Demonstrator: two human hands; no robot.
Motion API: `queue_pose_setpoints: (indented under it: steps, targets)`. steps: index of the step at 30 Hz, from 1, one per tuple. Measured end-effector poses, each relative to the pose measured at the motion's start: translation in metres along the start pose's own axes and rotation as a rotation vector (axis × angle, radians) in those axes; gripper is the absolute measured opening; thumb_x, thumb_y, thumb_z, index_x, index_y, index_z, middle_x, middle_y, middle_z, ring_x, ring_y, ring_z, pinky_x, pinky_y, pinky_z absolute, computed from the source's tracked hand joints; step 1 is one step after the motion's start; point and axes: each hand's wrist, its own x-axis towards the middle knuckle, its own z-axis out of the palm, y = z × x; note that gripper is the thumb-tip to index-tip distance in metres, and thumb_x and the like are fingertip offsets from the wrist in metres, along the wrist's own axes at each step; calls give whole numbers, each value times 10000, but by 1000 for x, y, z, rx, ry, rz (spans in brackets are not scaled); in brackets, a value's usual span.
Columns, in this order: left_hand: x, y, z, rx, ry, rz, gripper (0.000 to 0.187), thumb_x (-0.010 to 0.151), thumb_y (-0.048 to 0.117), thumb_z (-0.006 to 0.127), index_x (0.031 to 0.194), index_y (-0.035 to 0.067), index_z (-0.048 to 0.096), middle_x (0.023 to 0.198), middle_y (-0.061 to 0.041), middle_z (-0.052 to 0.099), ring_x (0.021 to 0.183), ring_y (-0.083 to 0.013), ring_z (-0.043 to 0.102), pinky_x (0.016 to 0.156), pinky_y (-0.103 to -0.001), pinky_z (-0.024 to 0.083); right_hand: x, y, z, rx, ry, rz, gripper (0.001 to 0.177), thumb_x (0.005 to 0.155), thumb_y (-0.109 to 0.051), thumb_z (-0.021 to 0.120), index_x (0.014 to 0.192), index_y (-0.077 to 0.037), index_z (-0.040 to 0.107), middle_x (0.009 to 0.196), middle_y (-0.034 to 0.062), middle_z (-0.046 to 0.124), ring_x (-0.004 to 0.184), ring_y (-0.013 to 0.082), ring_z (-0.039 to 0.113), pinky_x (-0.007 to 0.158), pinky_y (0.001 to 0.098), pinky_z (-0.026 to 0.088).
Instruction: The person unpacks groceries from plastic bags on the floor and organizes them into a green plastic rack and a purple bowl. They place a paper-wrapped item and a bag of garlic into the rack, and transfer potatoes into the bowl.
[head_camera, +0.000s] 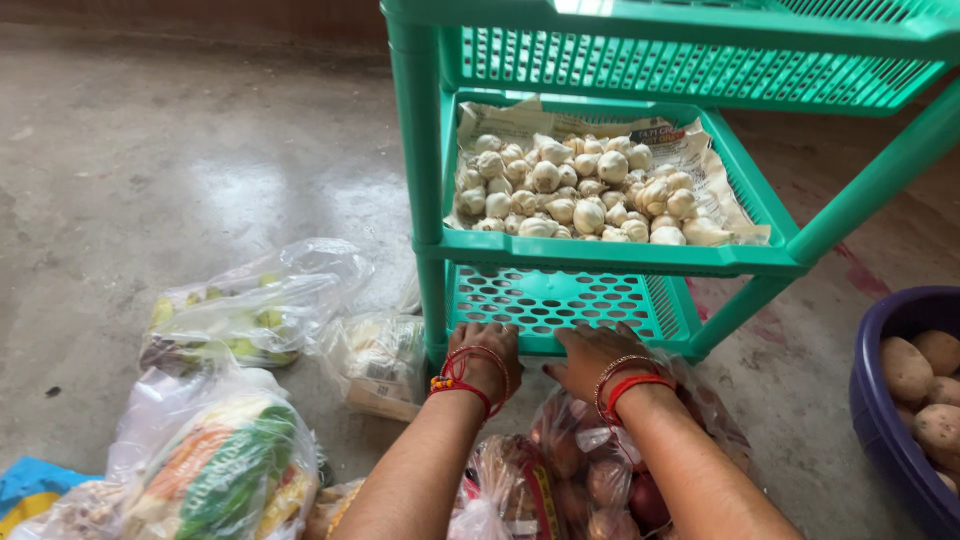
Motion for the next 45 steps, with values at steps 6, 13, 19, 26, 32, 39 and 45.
queue_pose_setpoints:
  steps: [6,13,19,26,32,39,45]
  targets:
    - [7,-1,-4,-104,-263,-159,314,938,256,673,1251,240,683,1326,-131,673,1257,-384,612,1064,-495,490,-4,-7,-7,1,13,22,418,1023,-477,475,1210,-168,685,1255,114,699,1214,324,645,1081,511,451]
    - [26,-15,4,-98,-109,-21,599,808,326,812,1355,216,593,1544,-227,364,1471,-447,282,1195,-478,326,53,-1,18,174,106,43,405,951,-301,585,1324,-143,577,1353,183,601,1237,378,594,1023,502,500]
    - [60,-12,22,-44,135,39,1005,862,523,775,1537,0,246,1628,-208,189,1520,-472,190,1209,-616,245,147,11,82,225,614,-117,603,850,-231,667,1386,-45,462,1310,302,567,1233,463,543,1070,534,427]
    - [69,-8,30,-71,-79,-101,1089,887,540,653,1628,67,12,1701,-187,31,1560,-442,9,1236,-580,43,187,16,77,305,430,71,437,919,-336,629,1283,-95,610,1326,238,588,1222,412,579,1025,504,481]
    - [75,-10,33,-4,-119,-50,1049,901,538,597,1629,80,-4,1715,-168,-17,1576,-419,-54,1238,-588,-32,168,2,44,348,416,-18,345,951,-333,577,1242,-164,655,1262,217,638,1151,413,632,930,514,537]
    - [70,-8,28,-15,-93,-59,1071,902,500,630,1625,44,-15,1712,-181,-10,1569,-423,-29,1240,-581,5,165,-2,38,387,387,95,338,1020,-337,519,1263,-140,649,1289,210,640,1178,402,635,951,496,540]
    - [67,-13,32,-34,17,50,1022,889,451,662,1610,16,82,1677,-212,127,1554,-416,94,1241,-536,109,191,11,72,185,379,96,430,951,-110,538,1378,-134,577,1396,204,569,1224,378,618,968,470,553]
